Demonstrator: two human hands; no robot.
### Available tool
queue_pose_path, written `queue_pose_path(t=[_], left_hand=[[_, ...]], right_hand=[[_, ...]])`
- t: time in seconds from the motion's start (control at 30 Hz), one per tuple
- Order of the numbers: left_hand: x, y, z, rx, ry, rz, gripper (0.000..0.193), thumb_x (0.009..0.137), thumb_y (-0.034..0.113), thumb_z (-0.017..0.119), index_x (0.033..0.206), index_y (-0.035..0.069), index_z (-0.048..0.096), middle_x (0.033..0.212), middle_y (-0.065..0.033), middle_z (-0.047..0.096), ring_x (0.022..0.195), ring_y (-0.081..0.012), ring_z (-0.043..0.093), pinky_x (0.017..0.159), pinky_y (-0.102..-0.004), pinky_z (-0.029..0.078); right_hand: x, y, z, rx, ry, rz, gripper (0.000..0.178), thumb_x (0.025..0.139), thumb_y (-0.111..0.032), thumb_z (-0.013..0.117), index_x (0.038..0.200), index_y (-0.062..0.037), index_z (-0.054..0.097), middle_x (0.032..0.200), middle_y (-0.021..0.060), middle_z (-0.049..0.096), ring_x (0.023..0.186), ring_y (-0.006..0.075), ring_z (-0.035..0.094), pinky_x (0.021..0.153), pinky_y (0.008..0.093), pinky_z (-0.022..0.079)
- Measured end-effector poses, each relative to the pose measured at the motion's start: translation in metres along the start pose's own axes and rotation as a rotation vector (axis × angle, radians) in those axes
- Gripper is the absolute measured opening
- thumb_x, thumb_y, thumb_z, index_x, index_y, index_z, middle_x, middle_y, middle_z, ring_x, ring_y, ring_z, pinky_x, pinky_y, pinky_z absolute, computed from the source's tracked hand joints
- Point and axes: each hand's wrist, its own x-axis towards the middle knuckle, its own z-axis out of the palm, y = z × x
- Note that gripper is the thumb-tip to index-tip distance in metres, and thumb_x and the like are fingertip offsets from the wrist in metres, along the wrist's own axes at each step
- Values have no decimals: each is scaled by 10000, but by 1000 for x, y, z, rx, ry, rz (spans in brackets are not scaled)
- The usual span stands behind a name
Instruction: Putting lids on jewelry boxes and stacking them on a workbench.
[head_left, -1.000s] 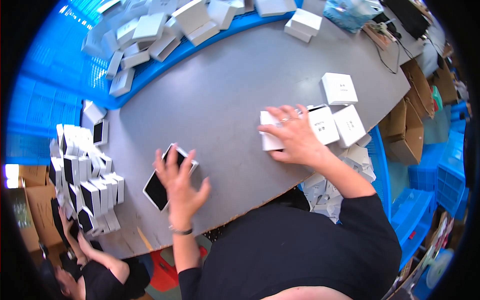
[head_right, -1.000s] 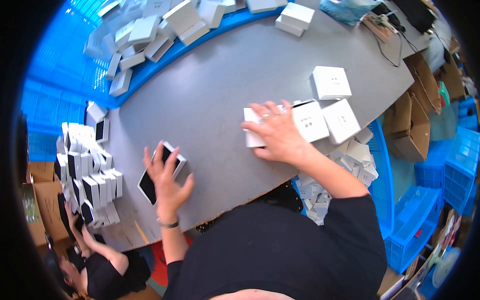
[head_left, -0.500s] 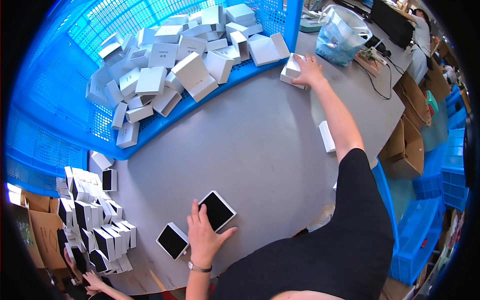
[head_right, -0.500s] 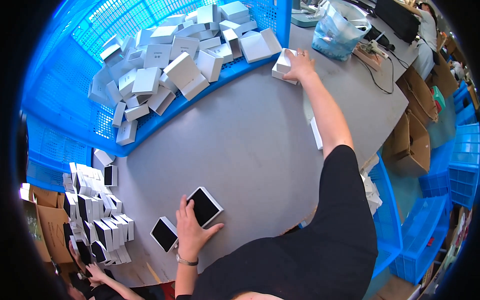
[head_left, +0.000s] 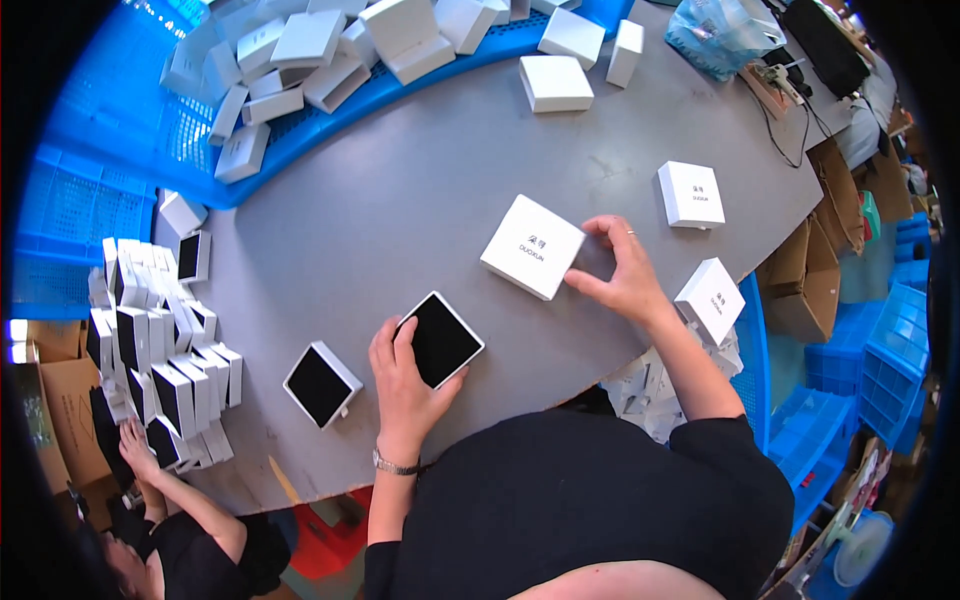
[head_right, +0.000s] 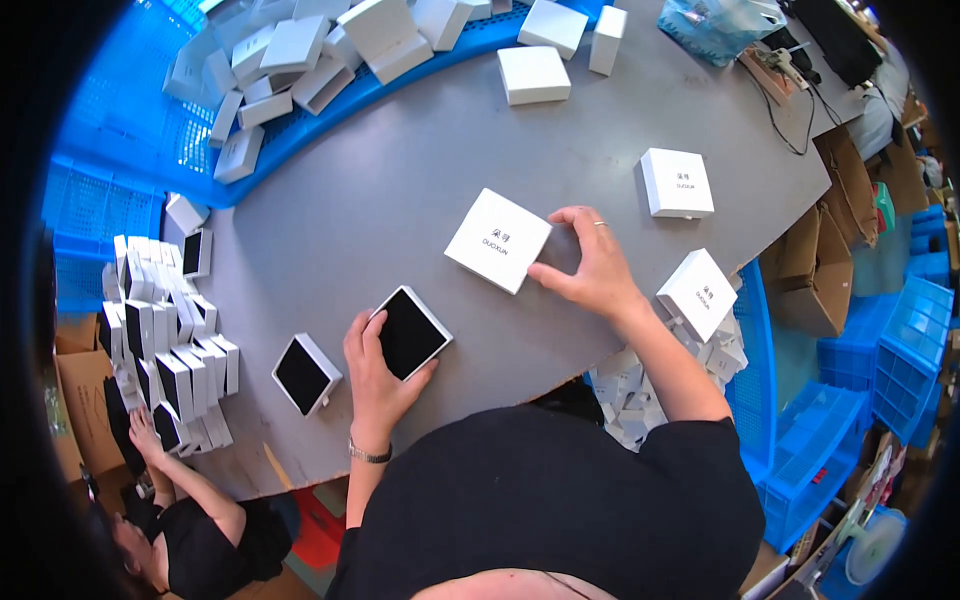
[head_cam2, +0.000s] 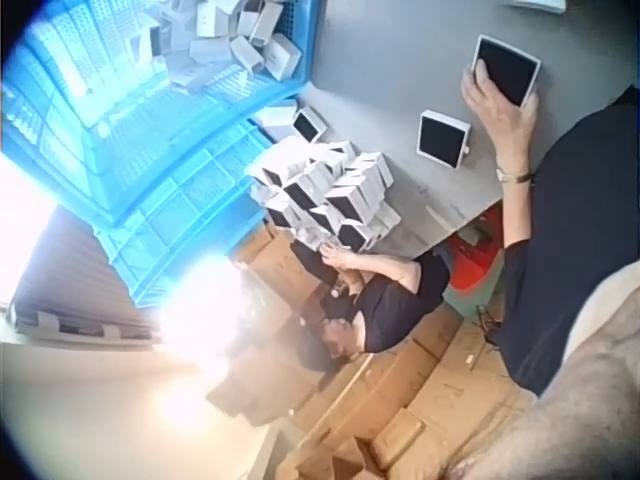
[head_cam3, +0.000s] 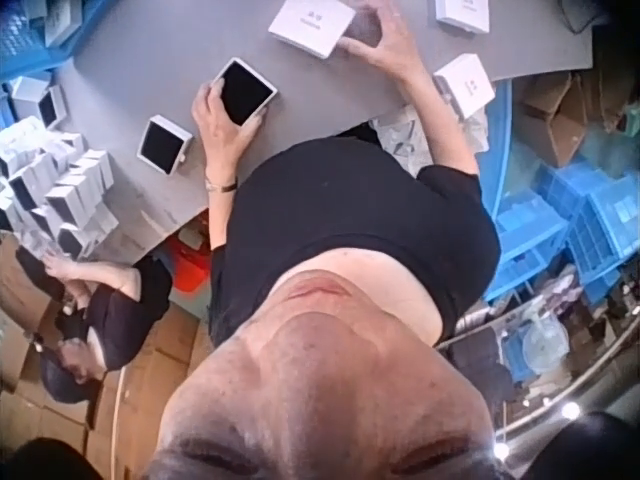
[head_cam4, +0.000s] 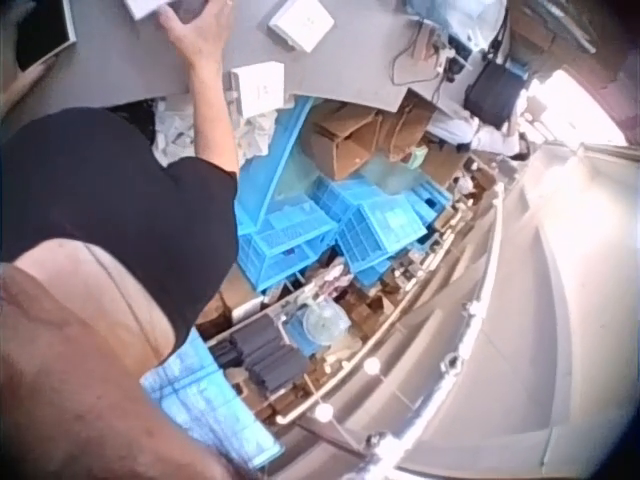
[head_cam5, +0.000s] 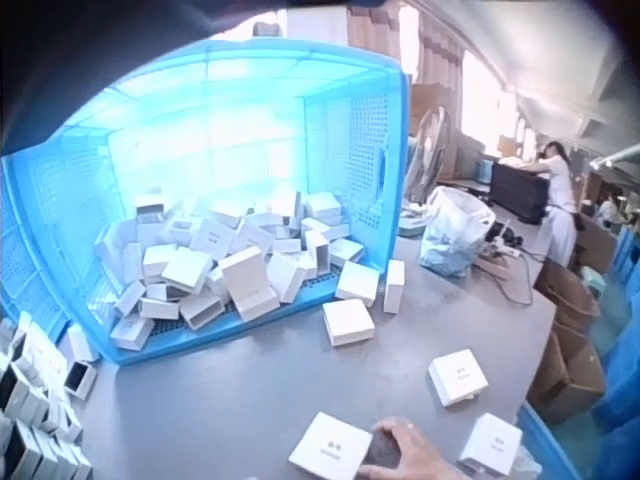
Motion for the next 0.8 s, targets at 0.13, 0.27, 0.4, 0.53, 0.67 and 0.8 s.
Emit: queue_pose_path(t=[0.13, 0.27, 0.4, 0.53, 0.67, 0.8], left_hand=[[-14, 5, 2, -50, 29, -26, 873, 644, 193, 897, 1403, 67, 485, 1447, -205, 435, 1333, -412, 438, 1102, -484, 409], [-7, 3, 2, -170, -89, 92, 860, 627, 187, 898, 1389, 79, 515, 1417, -194, 443, 1312, -402, 443, 1104, -484, 409], [-12, -2, 5, -229, -30, 62, 881, 608, 194, 909, 1387, 86, 511, 1407, -181, 444, 1307, -392, 445, 1107, -484, 410], [-26, -12, 5, -199, 38, 19, 877, 611, 199, 909, 1384, 87, 510, 1409, -180, 440, 1311, -391, 441, 1108, -488, 409], [-27, -12, 3, -159, 9, 50, 890, 599, 179, 911, 1389, 96, 509, 1430, -168, 441, 1322, -373, 441, 1106, -473, 411], [-26, -9, 0, -129, -31, 38, 871, 618, 189, 890, 1391, 98, 498, 1406, -181, 434, 1314, -401, 426, 1115, -502, 380]], right_hand=[[-1, -10, -13, -413, 121, -605, 959, 616, -334, 895, 1460, -144, 481, 1438, 158, 501, 1395, 371, 415, 1179, 453, 357], [47, -47, 1, -741, -186, -921, 976, 568, -299, 895, 1451, -181, 496, 1440, 162, 496, 1409, 371, 396, 1194, 492, 341], [61, -63, 38, -479, -485, -914, 1011, 550, -303, 898, 1467, -187, 489, 1378, 176, 511, 1332, 402, 450, 1146, 559, 352], [27, -56, 65, -352, -427, -885, 1024, 548, -343, 887, 1468, -143, 483, 1321, 191, 518, 1243, 399, 487, 1052, 509, 404], [12, -58, 68, -359, -363, -775, 1032, 535, -308, 880, 1474, -147, 483, 1328, 189, 495, 1259, 388, 461, 1061, 525, 385], [19, -54, 65, -301, -397, -790, 1008, 522, -282, 866, 1454, -145, 507, 1327, 193, 492, 1255, 400, 459, 1067, 525, 383]])
